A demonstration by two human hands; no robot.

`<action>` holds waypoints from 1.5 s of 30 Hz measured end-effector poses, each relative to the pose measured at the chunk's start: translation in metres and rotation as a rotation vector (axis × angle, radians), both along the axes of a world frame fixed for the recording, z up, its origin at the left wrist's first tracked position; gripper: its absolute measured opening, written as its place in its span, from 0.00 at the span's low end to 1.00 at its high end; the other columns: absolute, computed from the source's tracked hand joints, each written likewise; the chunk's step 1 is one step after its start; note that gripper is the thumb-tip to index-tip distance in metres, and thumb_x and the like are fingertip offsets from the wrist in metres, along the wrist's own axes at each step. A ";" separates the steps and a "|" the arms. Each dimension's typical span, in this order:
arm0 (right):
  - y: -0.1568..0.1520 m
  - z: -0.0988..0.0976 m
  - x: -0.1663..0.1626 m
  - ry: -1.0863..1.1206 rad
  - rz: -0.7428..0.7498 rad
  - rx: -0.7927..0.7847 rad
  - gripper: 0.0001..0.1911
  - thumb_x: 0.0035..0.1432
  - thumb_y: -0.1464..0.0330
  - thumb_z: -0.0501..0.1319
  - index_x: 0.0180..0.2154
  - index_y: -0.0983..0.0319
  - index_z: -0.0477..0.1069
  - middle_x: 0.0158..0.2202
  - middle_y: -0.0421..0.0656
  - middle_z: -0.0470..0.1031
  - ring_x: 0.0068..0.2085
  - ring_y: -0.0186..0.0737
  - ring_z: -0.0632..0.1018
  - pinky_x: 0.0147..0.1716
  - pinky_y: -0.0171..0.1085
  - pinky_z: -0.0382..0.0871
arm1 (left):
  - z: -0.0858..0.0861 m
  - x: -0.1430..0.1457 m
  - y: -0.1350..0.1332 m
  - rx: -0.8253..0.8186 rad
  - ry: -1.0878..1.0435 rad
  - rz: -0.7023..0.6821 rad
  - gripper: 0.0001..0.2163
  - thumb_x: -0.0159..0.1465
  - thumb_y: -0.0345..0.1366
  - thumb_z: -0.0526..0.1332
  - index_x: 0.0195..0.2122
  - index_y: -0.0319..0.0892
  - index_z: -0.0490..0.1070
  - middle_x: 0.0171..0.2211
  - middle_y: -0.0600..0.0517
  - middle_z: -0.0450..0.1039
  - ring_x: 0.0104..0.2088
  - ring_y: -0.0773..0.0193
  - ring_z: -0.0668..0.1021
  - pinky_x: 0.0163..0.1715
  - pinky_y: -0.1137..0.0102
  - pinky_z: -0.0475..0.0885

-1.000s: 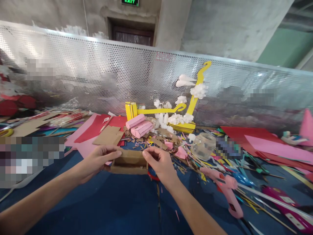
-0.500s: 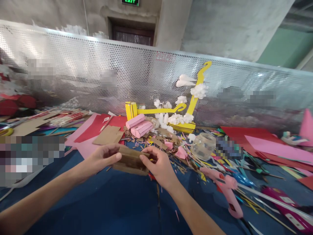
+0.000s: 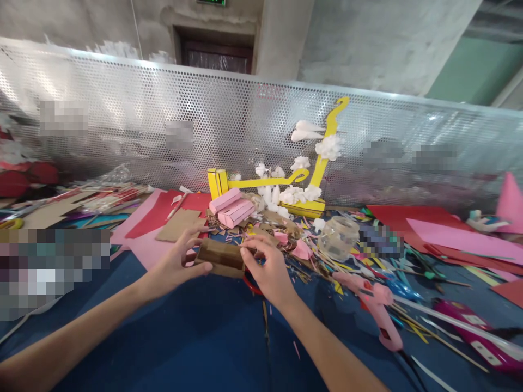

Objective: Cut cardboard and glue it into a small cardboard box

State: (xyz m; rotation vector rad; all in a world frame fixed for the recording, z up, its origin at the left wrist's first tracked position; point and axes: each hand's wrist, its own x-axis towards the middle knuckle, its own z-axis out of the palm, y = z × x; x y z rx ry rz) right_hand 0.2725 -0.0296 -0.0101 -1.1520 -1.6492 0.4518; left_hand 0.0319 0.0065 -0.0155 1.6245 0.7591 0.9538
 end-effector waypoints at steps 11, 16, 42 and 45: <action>-0.010 0.011 -0.005 -0.060 0.026 0.008 0.07 0.63 0.62 0.65 0.38 0.56 0.81 0.37 0.43 0.83 0.40 0.46 0.81 0.44 0.44 0.74 | 0.005 0.003 -0.003 0.067 0.001 0.055 0.14 0.59 0.42 0.71 0.42 0.42 0.72 0.43 0.49 0.77 0.48 0.56 0.79 0.50 0.63 0.74; -0.010 0.011 -0.005 -0.037 0.034 0.006 0.08 0.63 0.60 0.65 0.37 0.56 0.80 0.37 0.42 0.83 0.40 0.45 0.81 0.43 0.43 0.75 | 0.005 0.003 -0.004 0.050 0.016 0.049 0.15 0.59 0.45 0.72 0.41 0.41 0.77 0.47 0.47 0.80 0.49 0.53 0.80 0.51 0.62 0.75; -0.009 0.017 0.007 -0.174 0.128 -0.026 0.08 0.65 0.65 0.63 0.39 0.55 0.83 0.40 0.43 0.85 0.42 0.46 0.81 0.46 0.45 0.73 | 0.003 0.002 -0.003 0.064 0.107 0.031 0.15 0.62 0.46 0.70 0.45 0.42 0.81 0.41 0.46 0.81 0.40 0.57 0.80 0.41 0.64 0.75; -0.007 0.012 0.008 -0.168 0.139 -0.003 0.08 0.65 0.66 0.63 0.40 0.56 0.83 0.38 0.43 0.84 0.41 0.45 0.80 0.45 0.44 0.72 | 0.002 0.001 -0.002 0.107 0.143 0.046 0.14 0.62 0.46 0.70 0.40 0.41 0.81 0.39 0.46 0.80 0.38 0.57 0.80 0.39 0.64 0.75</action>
